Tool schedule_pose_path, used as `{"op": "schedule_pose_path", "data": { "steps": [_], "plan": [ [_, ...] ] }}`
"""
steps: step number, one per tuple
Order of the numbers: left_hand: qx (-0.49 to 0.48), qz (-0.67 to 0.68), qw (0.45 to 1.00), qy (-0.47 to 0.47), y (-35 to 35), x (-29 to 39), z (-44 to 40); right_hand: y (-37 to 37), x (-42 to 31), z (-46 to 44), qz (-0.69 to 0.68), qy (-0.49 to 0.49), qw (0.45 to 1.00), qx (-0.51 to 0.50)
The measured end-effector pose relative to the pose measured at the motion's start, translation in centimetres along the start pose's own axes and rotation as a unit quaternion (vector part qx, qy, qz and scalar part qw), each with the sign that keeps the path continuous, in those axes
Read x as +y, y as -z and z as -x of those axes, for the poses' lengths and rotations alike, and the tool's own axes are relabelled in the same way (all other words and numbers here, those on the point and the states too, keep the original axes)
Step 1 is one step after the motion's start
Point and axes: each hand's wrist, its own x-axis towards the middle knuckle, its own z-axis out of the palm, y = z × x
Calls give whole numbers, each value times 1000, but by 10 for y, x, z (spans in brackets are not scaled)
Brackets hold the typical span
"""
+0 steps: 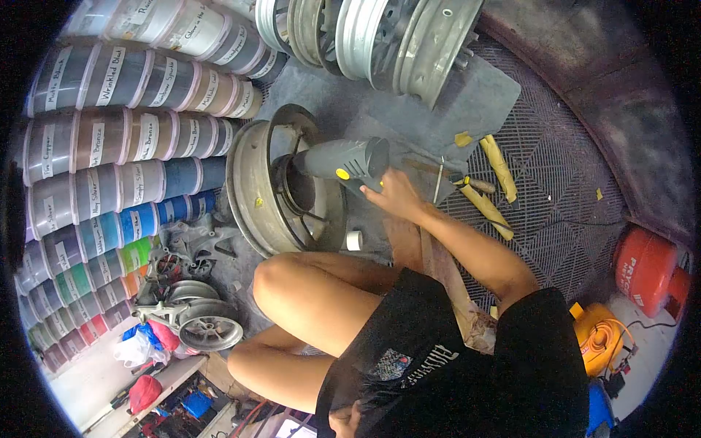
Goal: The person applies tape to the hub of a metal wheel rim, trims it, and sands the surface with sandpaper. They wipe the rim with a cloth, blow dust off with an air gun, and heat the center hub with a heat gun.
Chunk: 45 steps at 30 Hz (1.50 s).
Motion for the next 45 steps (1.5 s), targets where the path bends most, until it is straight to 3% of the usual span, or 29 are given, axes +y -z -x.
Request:
{"op": "schedule_pose_path", "data": {
  "steps": [9,12,15,18,21,24,30,35,41,43,45],
  "plan": [
    [27,2,999,-25,-2,7,-4,3,-16,1,-19,-69,997,-17],
    [35,-10,999,-34,-6,-1,0,3,-13,0,6,-45,999,-29],
    [93,-11,991,-99,-12,-8,-1,3,-16,-2,-9,-66,998,-24],
    [29,17,999,-9,15,39,-8,-3,1,0,47,-121,988,-77],
    [60,82,992,69,12,47,-3,-2,2,-1,39,-81,995,-50],
    [56,17,998,-12,11,39,-4,1,0,-1,64,-115,988,-86],
    [42,13,999,-8,12,40,-7,4,-7,-4,24,-98,992,-73],
    [34,3,999,-12,17,50,-11,9,-4,-7,51,-134,981,-128],
    [28,-27,999,-38,40,91,-24,15,-12,-11,48,-128,982,-131],
    [23,1,999,-42,33,74,-21,19,-18,-13,48,-127,982,-134],
    [31,16,999,-41,4,15,-7,22,-21,-15,61,-136,977,-149]
  ]
}}
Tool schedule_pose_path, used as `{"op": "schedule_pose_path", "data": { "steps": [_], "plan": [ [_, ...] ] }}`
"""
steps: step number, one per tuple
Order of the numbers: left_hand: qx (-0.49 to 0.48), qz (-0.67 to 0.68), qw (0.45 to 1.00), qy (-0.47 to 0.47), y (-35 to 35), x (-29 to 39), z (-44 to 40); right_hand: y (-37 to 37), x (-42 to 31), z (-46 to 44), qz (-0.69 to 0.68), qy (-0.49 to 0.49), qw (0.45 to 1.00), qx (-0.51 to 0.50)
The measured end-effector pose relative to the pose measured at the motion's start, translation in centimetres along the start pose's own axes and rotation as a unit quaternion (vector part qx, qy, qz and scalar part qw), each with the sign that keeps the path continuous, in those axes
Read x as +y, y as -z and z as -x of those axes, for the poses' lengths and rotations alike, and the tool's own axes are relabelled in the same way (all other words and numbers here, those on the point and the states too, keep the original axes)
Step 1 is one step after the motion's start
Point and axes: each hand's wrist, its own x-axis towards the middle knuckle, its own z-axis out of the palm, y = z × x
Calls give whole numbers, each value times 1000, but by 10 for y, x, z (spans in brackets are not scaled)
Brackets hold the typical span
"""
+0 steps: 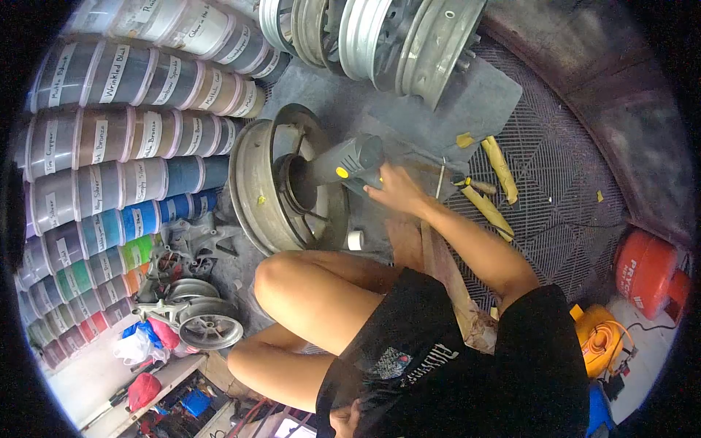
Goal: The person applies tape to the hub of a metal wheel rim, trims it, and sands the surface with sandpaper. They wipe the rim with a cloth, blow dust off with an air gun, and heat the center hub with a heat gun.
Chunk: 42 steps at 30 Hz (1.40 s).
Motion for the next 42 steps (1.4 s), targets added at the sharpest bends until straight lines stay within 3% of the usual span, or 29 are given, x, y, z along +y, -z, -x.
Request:
{"op": "schedule_pose_path", "data": {
  "steps": [3,15,17,18,19,21,31,36,39,42],
  "plan": [
    [-2,70,996,46,-12,-24,8,0,5,-1,1,7,1000,-15],
    [25,-29,999,-13,-14,-23,9,12,7,2,33,-59,996,-59],
    [36,-121,990,-63,-29,-54,18,16,8,3,46,-76,993,-71],
    [67,-300,941,-140,-33,-50,16,18,10,4,53,-85,992,-77],
    [44,-144,986,-75,-27,-50,16,18,14,5,48,-77,993,-77],
    [34,-40,998,-21,-19,-35,13,17,18,5,37,-62,994,-77],
    [66,42,997,25,-8,-4,1,10,19,-2,-3,-104,991,-84],
    [170,164,971,35,-17,-13,0,15,23,-10,31,-58,994,-88],
    [102,149,952,246,-46,-89,23,20,24,-14,-43,-71,990,-114],
    [87,166,947,259,-53,-103,25,29,17,-16,-58,-62,990,-113]
  ]
}}
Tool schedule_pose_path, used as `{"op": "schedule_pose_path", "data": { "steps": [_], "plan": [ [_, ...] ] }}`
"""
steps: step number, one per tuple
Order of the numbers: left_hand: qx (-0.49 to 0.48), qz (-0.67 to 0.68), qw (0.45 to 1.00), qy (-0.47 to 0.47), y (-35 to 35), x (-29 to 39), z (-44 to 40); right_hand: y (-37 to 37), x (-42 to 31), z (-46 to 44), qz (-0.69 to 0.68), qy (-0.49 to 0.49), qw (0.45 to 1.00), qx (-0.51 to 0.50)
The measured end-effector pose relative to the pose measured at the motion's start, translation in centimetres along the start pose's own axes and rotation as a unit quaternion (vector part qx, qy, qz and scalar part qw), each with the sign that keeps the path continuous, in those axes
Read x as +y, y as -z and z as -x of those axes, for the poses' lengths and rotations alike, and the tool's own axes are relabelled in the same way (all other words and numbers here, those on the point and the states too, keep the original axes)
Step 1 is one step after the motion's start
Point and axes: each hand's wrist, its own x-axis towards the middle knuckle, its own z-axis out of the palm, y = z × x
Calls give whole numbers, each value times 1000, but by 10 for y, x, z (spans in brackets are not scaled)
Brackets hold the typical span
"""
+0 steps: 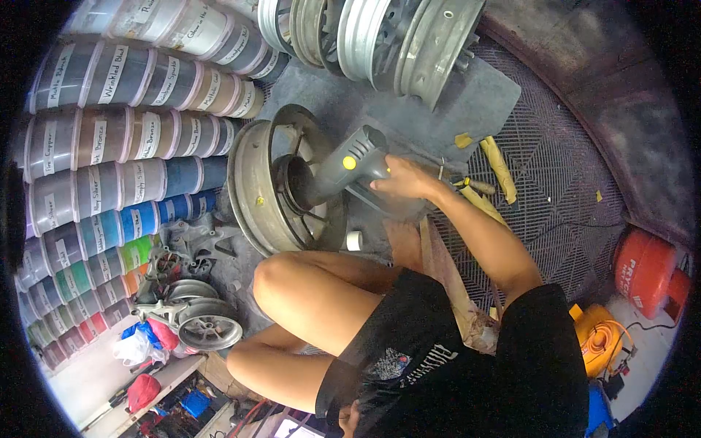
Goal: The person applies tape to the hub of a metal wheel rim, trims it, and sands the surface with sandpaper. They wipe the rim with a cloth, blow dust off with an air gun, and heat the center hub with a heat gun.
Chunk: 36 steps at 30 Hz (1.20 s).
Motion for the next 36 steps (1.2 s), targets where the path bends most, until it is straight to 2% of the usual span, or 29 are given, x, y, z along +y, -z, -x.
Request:
{"op": "schedule_pose_path", "data": {
  "steps": [3,4,6,9,11,13,15,18,20,27,30,32,33,36],
  "plan": [
    [7,67,997,-43,0,-10,-2,6,3,-8,-48,-14,998,-41],
    [-4,39,995,-88,2,7,4,7,5,-11,-80,-4,995,-52],
    [-25,-16,984,-177,5,90,22,8,11,-18,-142,19,987,-73],
    [13,-42,989,-142,4,87,24,10,16,-27,-195,-3,977,-81],
    [-11,-34,985,-171,7,63,18,11,22,-35,-231,-11,968,-100],
    [-11,6,988,-154,8,32,9,8,27,-40,-268,-32,956,-117],
    [14,76,993,-89,5,10,6,5,33,-42,-307,-68,940,-130],
    [1,40,981,-191,10,83,21,-2,45,-44,-345,-99,921,-150],
    [-7,0,978,-208,9,106,26,-9,44,-39,-373,-122,909,-138],
    [24,65,975,-211,7,58,13,-37,67,-34,-434,-151,879,-127],
    [-22,45,991,-127,16,41,13,-48,77,-34,-460,-149,865,-132],
    [-7,62,989,-137,14,38,14,-53,77,-32,-469,-143,861,-133],
    [0,71,987,-141,13,40,15,-54,76,-31,-500,-138,841,-154],
    [-93,-176,946,-256,19,125,32,-59,75,-30,-498,-155,842,-141]
  ]
}}
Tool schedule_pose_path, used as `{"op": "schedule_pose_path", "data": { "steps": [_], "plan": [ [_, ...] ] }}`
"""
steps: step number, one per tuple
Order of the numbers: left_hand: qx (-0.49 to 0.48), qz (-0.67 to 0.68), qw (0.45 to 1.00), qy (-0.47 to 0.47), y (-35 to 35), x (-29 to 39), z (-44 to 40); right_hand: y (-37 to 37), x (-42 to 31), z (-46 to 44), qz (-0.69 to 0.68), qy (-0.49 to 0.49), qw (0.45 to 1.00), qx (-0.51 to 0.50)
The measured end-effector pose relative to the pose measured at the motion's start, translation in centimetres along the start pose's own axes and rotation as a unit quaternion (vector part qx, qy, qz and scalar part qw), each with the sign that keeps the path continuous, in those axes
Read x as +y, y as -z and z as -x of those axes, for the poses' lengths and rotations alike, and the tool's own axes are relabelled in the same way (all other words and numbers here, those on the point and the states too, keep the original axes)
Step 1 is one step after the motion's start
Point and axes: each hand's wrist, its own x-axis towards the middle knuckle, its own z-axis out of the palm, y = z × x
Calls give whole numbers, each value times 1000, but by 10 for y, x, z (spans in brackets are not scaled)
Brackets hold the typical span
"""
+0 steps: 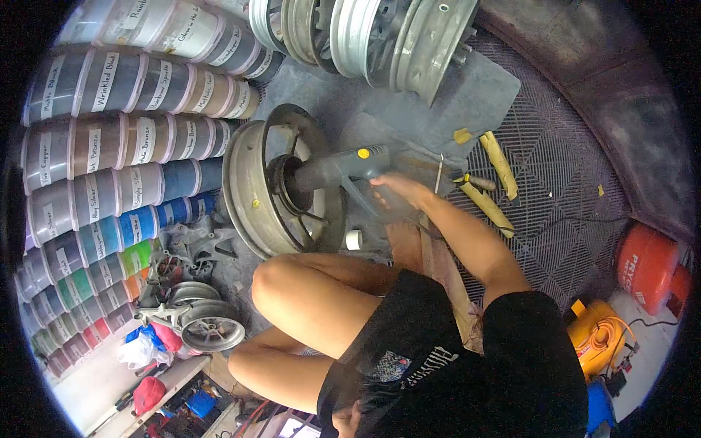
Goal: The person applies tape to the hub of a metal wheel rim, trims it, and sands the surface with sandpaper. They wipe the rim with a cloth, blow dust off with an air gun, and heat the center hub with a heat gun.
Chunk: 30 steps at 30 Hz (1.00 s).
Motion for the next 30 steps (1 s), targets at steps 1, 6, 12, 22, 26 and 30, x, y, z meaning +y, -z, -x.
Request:
{"op": "schedule_pose_path", "data": {
  "steps": [1,6,12,22,26,30],
  "plan": [
    [16,-7,1000,15,-7,-11,6,-1,1,1,-9,-4,1000,-8],
    [31,-61,996,-60,-9,-23,8,-9,7,2,-68,-23,997,-16],
    [-25,-25,999,-40,-4,-23,5,-16,25,1,-93,-17,995,-29],
    [28,61,998,-2,-17,-35,7,-19,48,-10,-202,-30,979,-7],
    [107,132,985,-7,-23,-34,4,-14,55,-17,-195,-31,980,11],
    [50,10,998,-42,-2,6,-7,-32,43,-1,-183,-37,981,44]
  ]
}}
